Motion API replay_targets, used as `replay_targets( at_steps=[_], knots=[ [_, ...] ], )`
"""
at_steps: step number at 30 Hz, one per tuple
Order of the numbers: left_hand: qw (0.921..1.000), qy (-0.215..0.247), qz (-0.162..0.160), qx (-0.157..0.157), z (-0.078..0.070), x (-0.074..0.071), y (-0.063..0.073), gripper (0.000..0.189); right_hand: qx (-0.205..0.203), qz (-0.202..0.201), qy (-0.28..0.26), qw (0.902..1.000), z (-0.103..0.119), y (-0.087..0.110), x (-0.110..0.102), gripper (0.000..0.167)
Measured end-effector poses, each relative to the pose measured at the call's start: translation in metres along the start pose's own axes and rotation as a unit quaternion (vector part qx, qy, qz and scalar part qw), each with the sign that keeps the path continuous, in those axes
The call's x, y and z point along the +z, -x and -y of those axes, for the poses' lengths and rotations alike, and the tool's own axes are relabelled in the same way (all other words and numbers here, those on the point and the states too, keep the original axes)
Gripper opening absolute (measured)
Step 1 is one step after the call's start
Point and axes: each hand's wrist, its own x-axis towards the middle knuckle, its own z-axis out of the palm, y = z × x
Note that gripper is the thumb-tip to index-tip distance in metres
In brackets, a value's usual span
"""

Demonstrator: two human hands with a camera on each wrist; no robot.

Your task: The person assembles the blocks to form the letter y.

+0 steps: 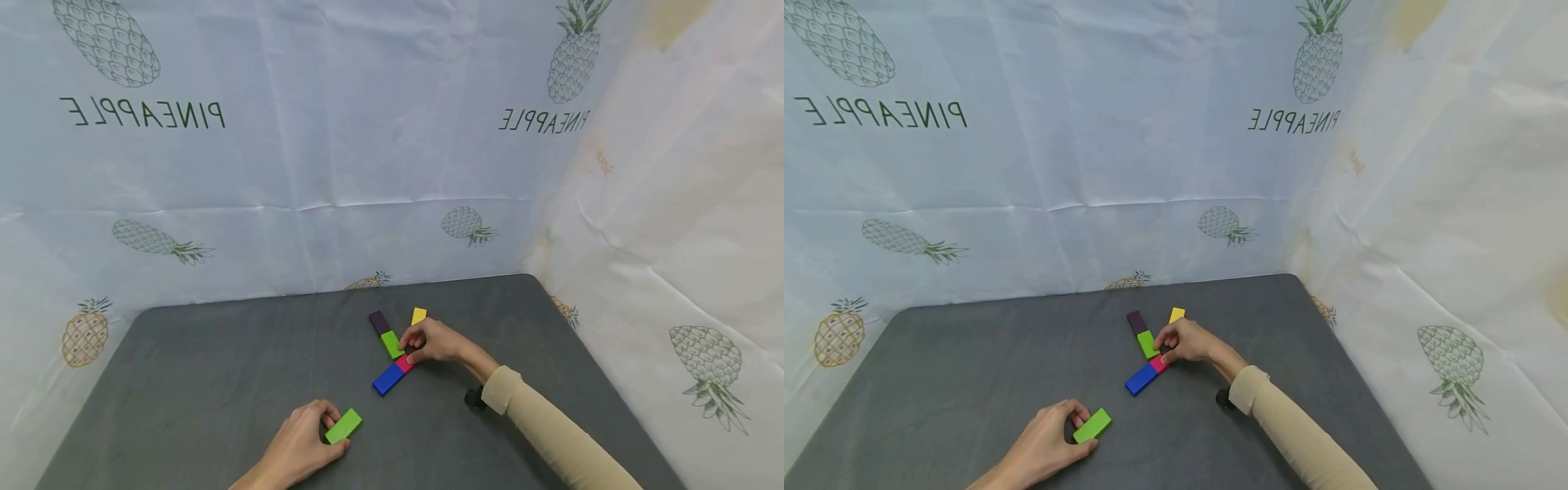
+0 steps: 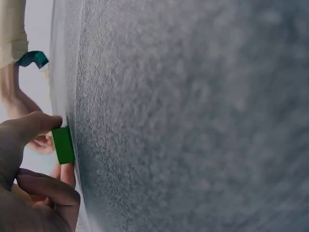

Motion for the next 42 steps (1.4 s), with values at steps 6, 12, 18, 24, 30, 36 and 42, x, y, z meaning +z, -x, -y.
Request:
replay_targets(
  at_steps=[6, 12, 18, 24, 30, 36, 42],
  knots=[
    [0.9996, 0.008, -0.027, 0.002, -0.003, -0.001, -0.011, 0.034, -0.004, 0.0, 0.0, 1.0, 0.0, 0.0, 0.0, 0.02],
    [0.9985, 0.024, -0.043, 0.023, -0.007, 0.002, -0.025, 0.033, -0.002, 0.0, -0.001, 1.0, 0.0, -0.001, -0.002, 0.02],
    [0.9937, 0.025, -0.077, 0.078, -0.01, 0.011, -0.034, 0.033, -0.004, -0.001, 0.001, 1.0, 0.0, -0.002, -0.002, 0.02],
    [0.9965, 0.014, -0.051, 0.066, -0.017, 0.012, -0.038, 0.033, -0.003, 0.002, 0.001, 1.0, 0.0, -0.001, -0.003, 0.019],
    [0.9982, -0.001, -0.025, 0.054, -0.022, 0.009, -0.042, 0.035, -0.002, 0.005, 0.0, 1.0, 0.0, 0.0, -0.003, 0.02],
    [0.9977, -0.003, -0.025, 0.064, -0.022, 0.009, -0.044, 0.036, -0.001, 0.005, -0.003, 1.0, -0.002, -0.001, -0.001, 0.019],
    [0.9949, 0.012, -0.033, 0.095, -0.01, 0.014, -0.049, 0.039, 0.004, 0.004, -0.001, 1.0, -0.002, -0.001, 0.001, 0.019]
  ],
)
